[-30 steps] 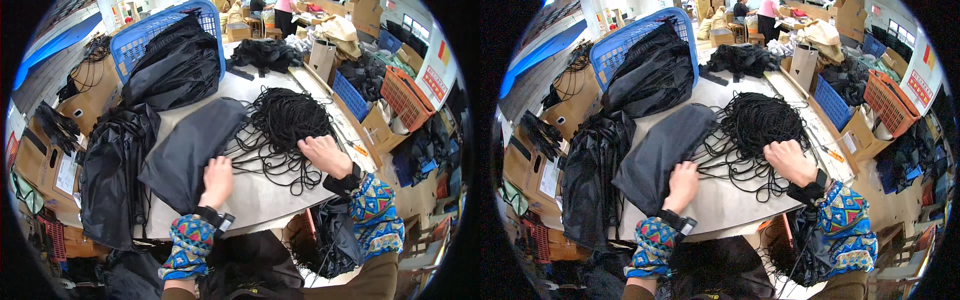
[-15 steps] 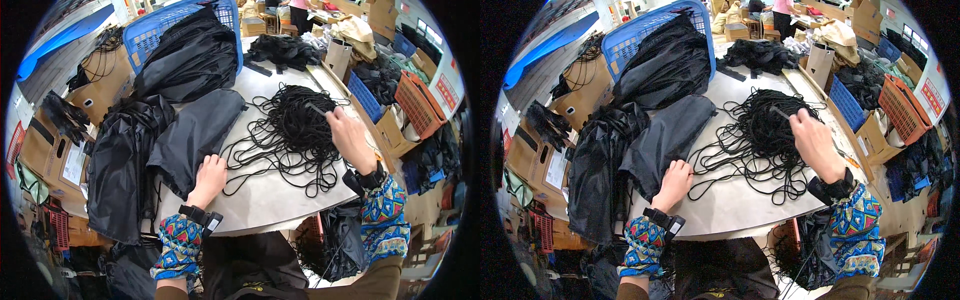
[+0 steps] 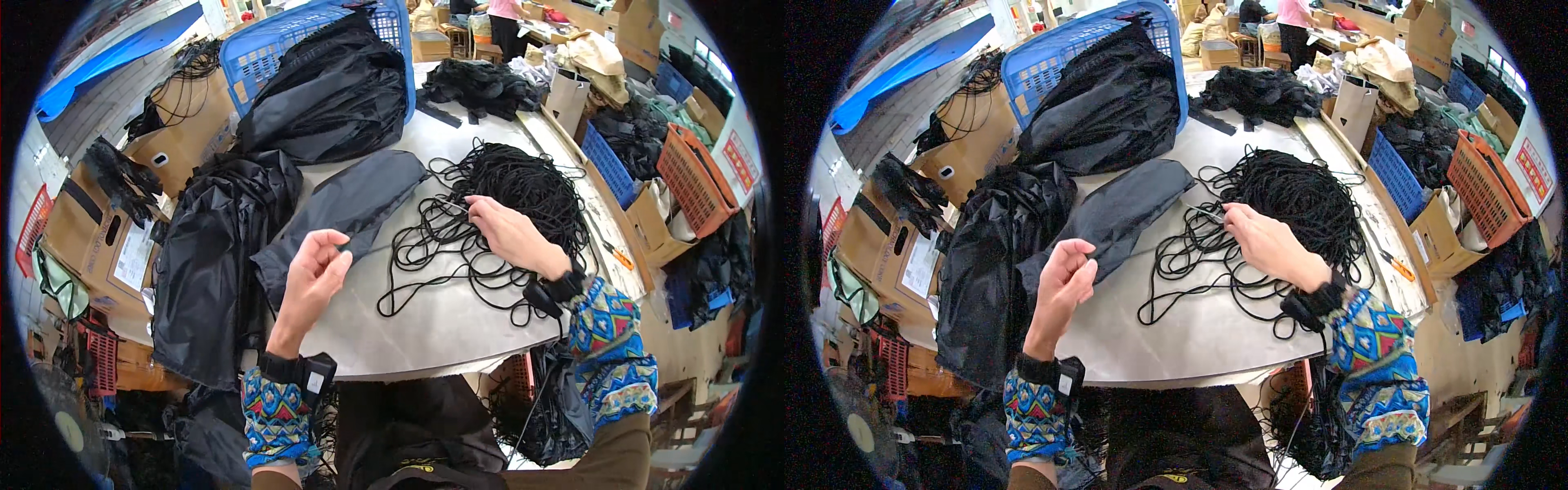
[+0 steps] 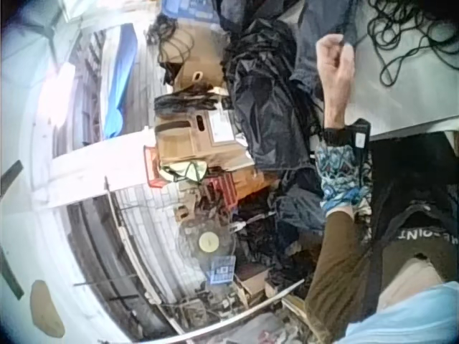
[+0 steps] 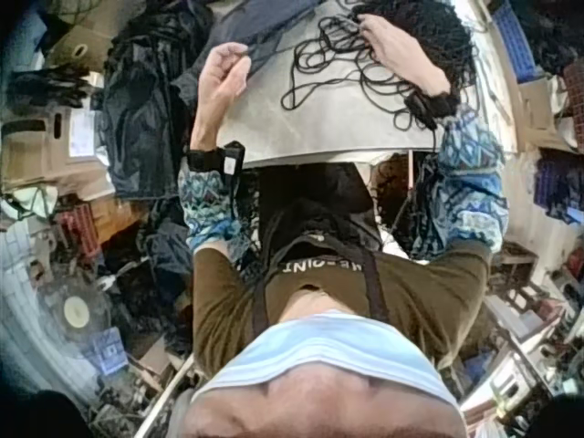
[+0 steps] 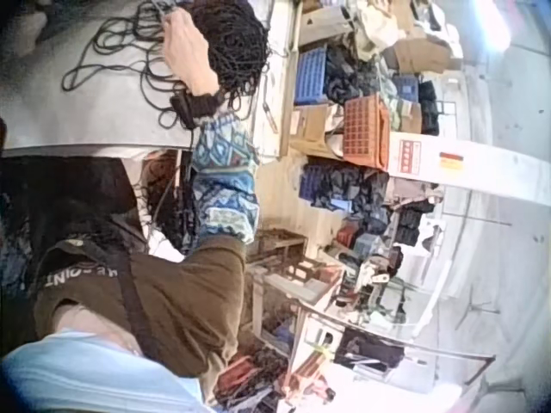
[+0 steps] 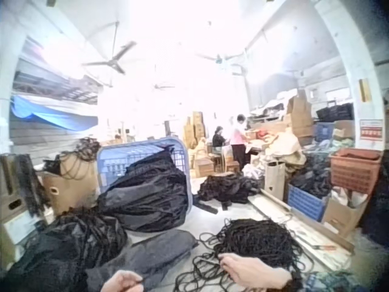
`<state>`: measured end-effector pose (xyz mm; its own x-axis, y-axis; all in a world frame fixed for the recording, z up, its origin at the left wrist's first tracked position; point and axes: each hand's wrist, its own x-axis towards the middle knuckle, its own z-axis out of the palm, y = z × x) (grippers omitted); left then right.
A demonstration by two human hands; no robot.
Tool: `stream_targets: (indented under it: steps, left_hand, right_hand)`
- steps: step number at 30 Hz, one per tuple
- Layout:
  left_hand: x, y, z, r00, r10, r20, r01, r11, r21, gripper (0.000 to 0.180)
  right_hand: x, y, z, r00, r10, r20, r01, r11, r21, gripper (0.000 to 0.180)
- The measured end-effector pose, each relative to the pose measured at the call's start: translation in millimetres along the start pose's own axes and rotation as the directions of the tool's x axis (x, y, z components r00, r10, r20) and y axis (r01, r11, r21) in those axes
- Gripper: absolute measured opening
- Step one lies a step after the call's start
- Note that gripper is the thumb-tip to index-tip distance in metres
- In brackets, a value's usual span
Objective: The person threads black drawstrings through the hems of black fabric bags using a metal needle-like tool. They repeatedly pick up a bag, insert the tool, pull the string through, and place the finished bag aside. The process is repetitive and performed by hand on a cluttered workbench.
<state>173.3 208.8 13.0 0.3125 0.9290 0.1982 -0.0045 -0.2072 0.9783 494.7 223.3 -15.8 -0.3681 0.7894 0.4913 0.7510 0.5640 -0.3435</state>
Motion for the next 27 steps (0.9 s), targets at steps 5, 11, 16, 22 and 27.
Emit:
stream_targets:
  steps: [5,11,16,22,27]
  left_hand:
    - [-26.5,6.3,-37.7,0.944,0.032,-0.327,-0.275,0.622,-0.733,0.022]
    - [-82.6,-34.0,-128.2,0.865,0.077,-0.495,-0.5,0.064,-0.864,0.007]
    - [-86.4,-26.4,-142.0,0.835,0.13,-0.535,-0.551,0.165,-0.818,0.006]
    - [-63.0,1.5,-17.6,0.962,0.206,-0.179,-0.083,0.846,0.527,0.017]
    - [-27.5,30.6,84.0,0.905,0.42,-0.072,-0.375,0.864,0.337,0.026]
  right_hand:
    - [-14.3,94.5,4.0,0.948,0.306,0.086,-0.276,0.926,-0.259,0.008]
    - [-11.5,121.1,16.7,0.957,0.291,-0.006,-0.282,0.922,-0.264,0.007]
    - [-1.4,125.1,8.6,0.955,0.253,-0.154,-0.281,0.94,-0.195,0.011]
    - [53.6,-1.6,-84.4,0.811,0.238,-0.535,-0.146,0.967,0.21,0.016]
    - [31.4,-109.8,-75.7,0.998,-0.012,-0.065,0.03,0.955,0.295,0.016]
